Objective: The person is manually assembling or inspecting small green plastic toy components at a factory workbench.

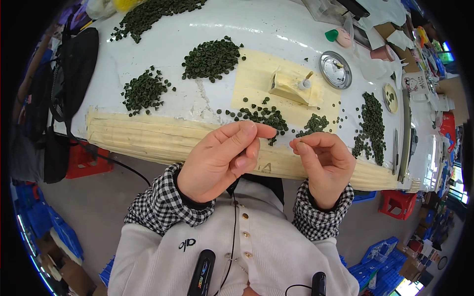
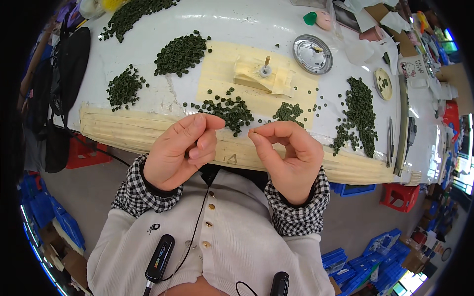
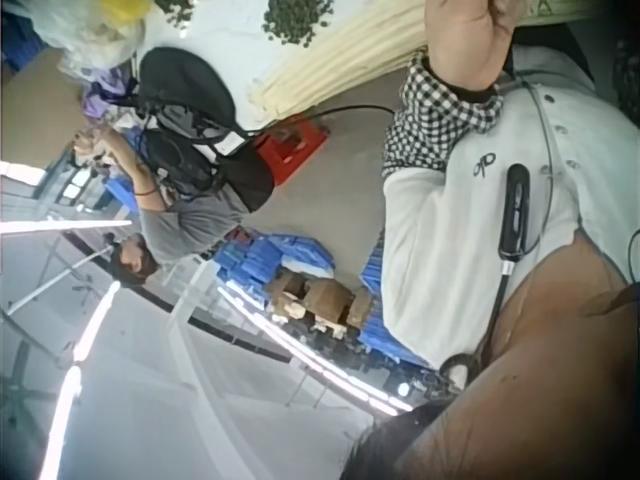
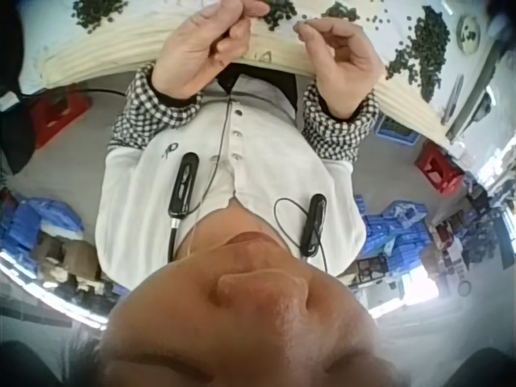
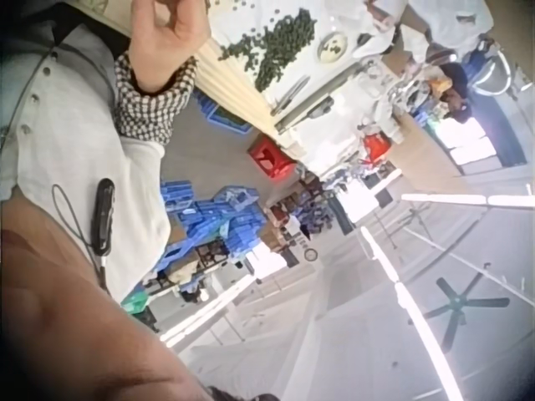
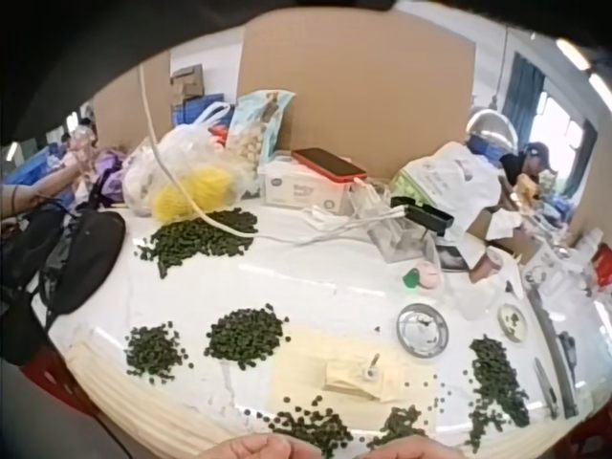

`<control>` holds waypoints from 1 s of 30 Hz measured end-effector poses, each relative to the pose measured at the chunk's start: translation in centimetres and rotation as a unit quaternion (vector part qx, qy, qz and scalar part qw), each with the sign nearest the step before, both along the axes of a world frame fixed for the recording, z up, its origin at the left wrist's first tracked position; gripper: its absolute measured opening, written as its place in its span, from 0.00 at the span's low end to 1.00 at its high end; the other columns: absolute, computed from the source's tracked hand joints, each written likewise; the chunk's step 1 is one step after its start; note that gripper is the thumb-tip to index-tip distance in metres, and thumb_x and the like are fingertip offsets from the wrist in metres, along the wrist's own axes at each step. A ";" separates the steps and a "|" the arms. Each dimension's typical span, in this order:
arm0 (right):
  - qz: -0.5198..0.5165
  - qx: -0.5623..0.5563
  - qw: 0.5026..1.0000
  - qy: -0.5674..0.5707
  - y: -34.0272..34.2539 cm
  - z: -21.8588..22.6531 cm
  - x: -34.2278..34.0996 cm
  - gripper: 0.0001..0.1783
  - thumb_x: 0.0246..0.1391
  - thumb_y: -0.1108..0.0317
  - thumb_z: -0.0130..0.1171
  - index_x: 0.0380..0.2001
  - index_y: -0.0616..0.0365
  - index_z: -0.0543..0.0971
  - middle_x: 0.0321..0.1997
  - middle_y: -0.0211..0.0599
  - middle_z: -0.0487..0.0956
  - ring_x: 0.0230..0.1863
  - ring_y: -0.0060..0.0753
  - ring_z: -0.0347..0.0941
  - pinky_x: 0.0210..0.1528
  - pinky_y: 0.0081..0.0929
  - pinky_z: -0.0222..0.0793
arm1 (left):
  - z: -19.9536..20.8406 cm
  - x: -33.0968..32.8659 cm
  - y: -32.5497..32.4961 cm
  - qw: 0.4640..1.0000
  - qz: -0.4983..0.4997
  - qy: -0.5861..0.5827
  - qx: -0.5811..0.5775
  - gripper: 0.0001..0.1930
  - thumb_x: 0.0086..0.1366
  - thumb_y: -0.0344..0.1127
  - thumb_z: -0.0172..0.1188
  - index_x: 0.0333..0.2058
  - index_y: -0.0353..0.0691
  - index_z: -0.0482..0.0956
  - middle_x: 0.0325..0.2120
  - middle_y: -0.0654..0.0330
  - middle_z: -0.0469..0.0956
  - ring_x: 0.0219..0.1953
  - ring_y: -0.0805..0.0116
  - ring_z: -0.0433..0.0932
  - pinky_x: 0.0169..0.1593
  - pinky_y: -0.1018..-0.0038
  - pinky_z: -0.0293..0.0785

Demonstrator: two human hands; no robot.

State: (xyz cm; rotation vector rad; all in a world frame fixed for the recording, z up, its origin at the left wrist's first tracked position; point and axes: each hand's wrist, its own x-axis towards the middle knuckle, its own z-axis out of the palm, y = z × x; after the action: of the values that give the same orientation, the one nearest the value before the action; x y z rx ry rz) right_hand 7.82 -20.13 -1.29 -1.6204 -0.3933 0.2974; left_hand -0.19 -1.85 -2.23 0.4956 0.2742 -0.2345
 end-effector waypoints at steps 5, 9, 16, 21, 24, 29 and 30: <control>0.012 0.010 1.000 0.006 0.5 0.1 -0.1 0.05 0.48 0.83 0.58 0.31 0.69 0.76 0.32 0.37 0.78 0.34 0.22 0.75 0.39 0.17 0.70 | 0.8 0.3 -0.5 0.998 0.020 0.037 0.042 0.16 0.70 0.34 0.42 0.52 0.32 0.67 0.25 0.69 0.67 0.24 0.85 0.59 0.29 0.87 0.57; 0.032 0.038 0.998 0.027 0.6 0.1 -0.2 0.06 0.50 0.82 0.57 0.33 0.69 0.76 0.32 0.38 0.78 0.35 0.23 0.75 0.40 0.18 0.71 | 1.0 0.3 -0.6 0.998 0.018 0.041 0.049 0.15 0.69 0.32 0.44 0.51 0.33 0.69 0.26 0.67 0.70 0.23 0.84 0.58 0.27 0.87 0.57; 0.062 0.057 0.994 0.066 0.6 0.1 -0.3 0.05 0.51 0.81 0.55 0.34 0.70 0.75 0.33 0.37 0.78 0.36 0.23 0.76 0.41 0.19 0.71 | -0.4 -0.1 -0.4 0.999 0.008 0.006 0.038 0.12 0.68 0.32 0.48 0.46 0.33 0.73 0.32 0.62 0.76 0.22 0.84 0.58 0.26 0.86 0.58; 0.058 0.073 0.992 0.082 0.9 0.1 -0.5 0.05 0.52 0.81 0.55 0.34 0.70 0.74 0.32 0.36 0.77 0.35 0.23 0.76 0.40 0.18 0.71 | 0.2 0.0 -0.4 0.999 0.016 0.027 0.031 0.12 0.67 0.31 0.48 0.46 0.33 0.73 0.34 0.61 0.77 0.21 0.85 0.58 0.26 0.87 0.57; 0.067 0.068 0.993 0.076 0.9 0.2 -0.5 0.05 0.51 0.81 0.56 0.34 0.69 0.75 0.32 0.35 0.77 0.35 0.22 0.75 0.41 0.18 0.71 | 0.0 0.0 -0.3 0.999 0.012 0.014 0.030 0.11 0.67 0.30 0.48 0.46 0.34 0.73 0.35 0.60 0.77 0.20 0.86 0.57 0.24 0.89 0.57; 0.048 0.047 0.997 0.024 1.2 -0.1 -0.4 0.06 0.48 0.82 0.58 0.32 0.67 0.76 0.32 0.34 0.76 0.35 0.20 0.72 0.40 0.16 0.68 | 0.0 0.0 0.0 1.000 0.005 0.006 0.024 0.10 0.68 0.30 0.47 0.44 0.36 0.73 0.37 0.58 0.78 0.18 0.86 0.55 0.23 0.90 0.56; 0.046 0.043 0.998 0.010 1.3 -0.1 -0.4 0.06 0.47 0.82 0.59 0.31 0.67 0.76 0.32 0.34 0.75 0.34 0.20 0.71 0.39 0.16 0.67 | 0.0 0.0 0.0 1.000 0.005 0.007 0.027 0.10 0.68 0.30 0.47 0.44 0.36 0.73 0.37 0.58 0.78 0.18 0.86 0.55 0.23 0.90 0.56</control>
State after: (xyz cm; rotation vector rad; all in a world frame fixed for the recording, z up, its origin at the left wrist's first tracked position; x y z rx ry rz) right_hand 7.39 -18.87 -1.36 -1.5159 -0.4597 0.3608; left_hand -0.15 -1.85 -2.21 0.5458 0.2964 -0.2212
